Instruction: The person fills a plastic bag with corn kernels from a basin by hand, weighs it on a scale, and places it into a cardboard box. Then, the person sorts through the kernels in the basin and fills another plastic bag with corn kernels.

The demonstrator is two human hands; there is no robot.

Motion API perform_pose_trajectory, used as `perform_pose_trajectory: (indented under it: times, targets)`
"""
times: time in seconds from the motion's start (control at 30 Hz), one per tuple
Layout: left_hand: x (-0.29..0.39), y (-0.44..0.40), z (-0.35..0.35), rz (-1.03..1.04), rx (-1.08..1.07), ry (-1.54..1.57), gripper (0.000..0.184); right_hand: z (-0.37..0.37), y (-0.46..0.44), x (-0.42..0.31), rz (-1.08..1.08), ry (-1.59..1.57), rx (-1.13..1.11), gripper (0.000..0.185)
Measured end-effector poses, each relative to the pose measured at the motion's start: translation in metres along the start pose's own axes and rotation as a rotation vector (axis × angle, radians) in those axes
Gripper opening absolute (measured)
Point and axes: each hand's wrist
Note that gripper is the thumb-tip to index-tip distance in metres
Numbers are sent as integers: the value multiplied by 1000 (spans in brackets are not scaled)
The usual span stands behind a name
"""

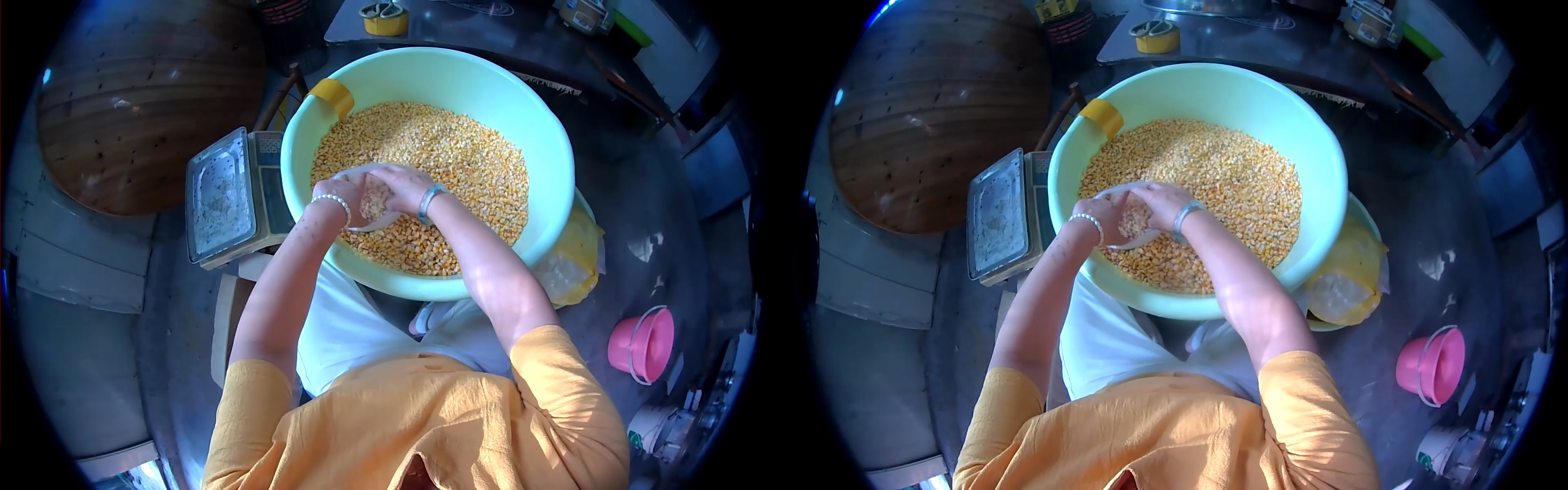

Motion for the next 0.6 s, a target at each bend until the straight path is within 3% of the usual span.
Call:
perform_pose_trajectory:
  times: [0.1, 0.2, 0.3, 0.4, 0.5, 0.6]
  targets:
    - [-7, -8, 6, 41, -9, -19, 79, -1, 0, 0, 31, -22, -15, 63]
    - [-5, 2, -1, 24, 13, -1, 68, 6, 1, 13, -70, -24, 136, 48]
    - [-5, 20, -6, 109, 228, 190, 49, 0, 1, 9, -98, -147, 268, 35]
    - [-14, 32, 10, 104, 816, 394, 38, 7, -2, 10, -169, -79, 321, 29]
    - [-18, 42, 15, -115, 818, 436, 34, 15, -5, 10, -265, 24, 354, 28]
    - [-20, 39, 27, -221, 706, 383, 43, 15, -6, 3, -212, 169, 171, 27]
Point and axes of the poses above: each hand's wrist, its own y-axis away from the middle knuckle, its own z-axis out of the palm, x = y × z, and after that the axes turned 4 degrees about -z, right-handed
